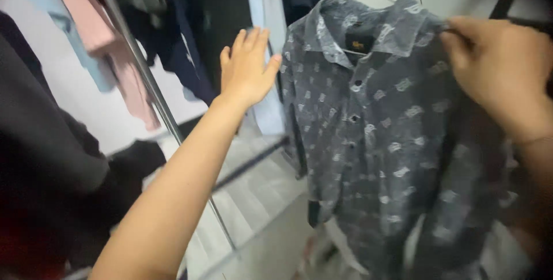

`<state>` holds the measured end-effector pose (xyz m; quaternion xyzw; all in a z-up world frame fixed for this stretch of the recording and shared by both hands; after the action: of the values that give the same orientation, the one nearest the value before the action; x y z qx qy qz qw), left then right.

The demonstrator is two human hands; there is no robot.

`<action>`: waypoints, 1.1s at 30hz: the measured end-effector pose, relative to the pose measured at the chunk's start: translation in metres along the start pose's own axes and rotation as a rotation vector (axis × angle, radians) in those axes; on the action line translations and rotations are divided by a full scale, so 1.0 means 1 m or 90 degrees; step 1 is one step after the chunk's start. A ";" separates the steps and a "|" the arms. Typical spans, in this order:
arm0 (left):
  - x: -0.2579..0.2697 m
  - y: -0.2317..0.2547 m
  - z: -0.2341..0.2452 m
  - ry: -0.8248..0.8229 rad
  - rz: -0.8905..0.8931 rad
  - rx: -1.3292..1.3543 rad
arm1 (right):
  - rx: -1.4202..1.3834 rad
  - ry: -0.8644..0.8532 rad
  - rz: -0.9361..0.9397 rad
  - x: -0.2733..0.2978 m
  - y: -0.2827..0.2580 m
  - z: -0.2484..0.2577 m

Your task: The person removes a patterned shirt and a black garment from a pile, buttons the shirt, places each item on a hanger, and hangs them on a closet rod. The person handles the garments by hand and uses metal hangers.

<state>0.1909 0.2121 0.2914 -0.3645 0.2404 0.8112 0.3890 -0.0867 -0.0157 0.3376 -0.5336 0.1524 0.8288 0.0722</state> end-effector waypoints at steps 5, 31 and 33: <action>-0.070 -0.041 0.033 0.031 -0.112 -0.111 | -0.096 -0.021 -0.140 -0.052 0.011 -0.060; -0.322 -0.161 0.074 -0.162 -0.155 -0.417 | -0.340 -0.201 -0.165 -0.050 0.208 -0.298; -0.344 -0.181 0.067 -0.208 -0.110 -0.300 | -0.336 -0.234 -0.172 -0.064 0.205 -0.319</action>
<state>0.4584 0.2056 0.5807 -0.3282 -0.0523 0.8564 0.3951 0.1574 -0.3116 0.3091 -0.3913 -0.1546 0.9047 0.0674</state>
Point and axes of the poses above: each hand's wrist, its own x-axis away from the middle knuckle, its own z-axis out of the back of the hand, y = z × x, the point moved 7 cm from there along -x, towards the middle knuckle, and after that the axes turned 1 degree about -y, right-handed, at the moved point
